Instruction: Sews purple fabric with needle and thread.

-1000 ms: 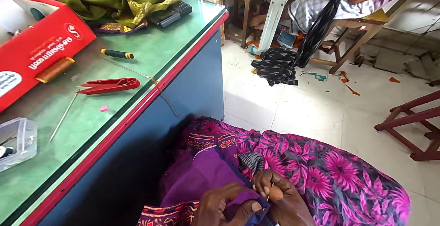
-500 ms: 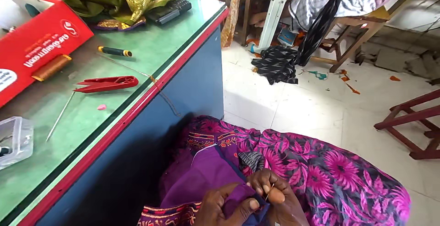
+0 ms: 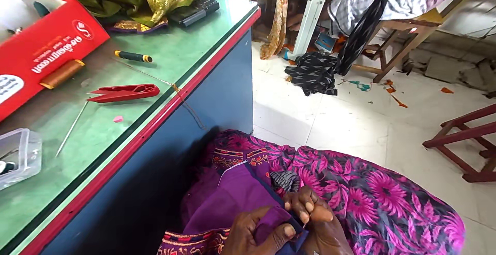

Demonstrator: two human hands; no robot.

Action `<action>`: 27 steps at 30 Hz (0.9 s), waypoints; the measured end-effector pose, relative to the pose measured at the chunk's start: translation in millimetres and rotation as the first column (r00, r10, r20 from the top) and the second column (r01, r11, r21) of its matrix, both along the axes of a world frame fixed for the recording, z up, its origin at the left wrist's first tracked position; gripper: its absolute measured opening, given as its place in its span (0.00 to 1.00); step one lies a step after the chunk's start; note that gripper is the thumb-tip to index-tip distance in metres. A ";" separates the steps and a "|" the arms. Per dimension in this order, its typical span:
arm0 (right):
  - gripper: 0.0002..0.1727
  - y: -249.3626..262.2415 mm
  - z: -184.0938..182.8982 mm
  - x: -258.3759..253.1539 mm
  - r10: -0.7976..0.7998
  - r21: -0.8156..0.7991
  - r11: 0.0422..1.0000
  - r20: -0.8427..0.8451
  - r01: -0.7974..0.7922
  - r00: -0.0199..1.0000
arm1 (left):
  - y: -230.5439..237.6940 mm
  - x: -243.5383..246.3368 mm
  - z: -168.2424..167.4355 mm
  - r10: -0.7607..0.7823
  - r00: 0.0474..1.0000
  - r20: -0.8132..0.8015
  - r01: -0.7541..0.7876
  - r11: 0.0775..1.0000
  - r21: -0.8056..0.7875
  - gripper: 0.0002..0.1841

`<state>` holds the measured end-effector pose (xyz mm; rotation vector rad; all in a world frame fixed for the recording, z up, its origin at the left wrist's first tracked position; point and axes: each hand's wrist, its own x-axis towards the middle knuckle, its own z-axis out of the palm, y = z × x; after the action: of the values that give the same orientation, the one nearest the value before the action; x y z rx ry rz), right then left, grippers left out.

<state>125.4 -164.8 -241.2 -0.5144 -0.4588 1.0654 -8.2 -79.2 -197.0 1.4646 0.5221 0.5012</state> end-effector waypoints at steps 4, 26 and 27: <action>0.19 -0.1 -4.5 2.6 0.034 -0.005 0.999 0.071 -0.034 0.997 | 1.0 -0.2 -3.8 -0.003 0.999 0.054 0.003 1.000 -0.005 0.08; 0.08 1.3 -6.1 8.0 -0.007 0.047 0.999 0.121 0.001 0.993 | 5.0 6.2 -11.9 -0.051 0.991 0.127 0.023 0.977 0.214 0.16; 0.08 1.2 -5.5 8.4 -0.004 0.041 0.999 0.124 -0.001 0.992 | 5.1 6.3 -11.7 -0.054 0.991 0.124 0.025 0.974 0.227 0.16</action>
<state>133.7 -163.6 -246.7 -0.5462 -0.5891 1.0241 -1.9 -74.1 -208.7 1.6426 0.3404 0.6352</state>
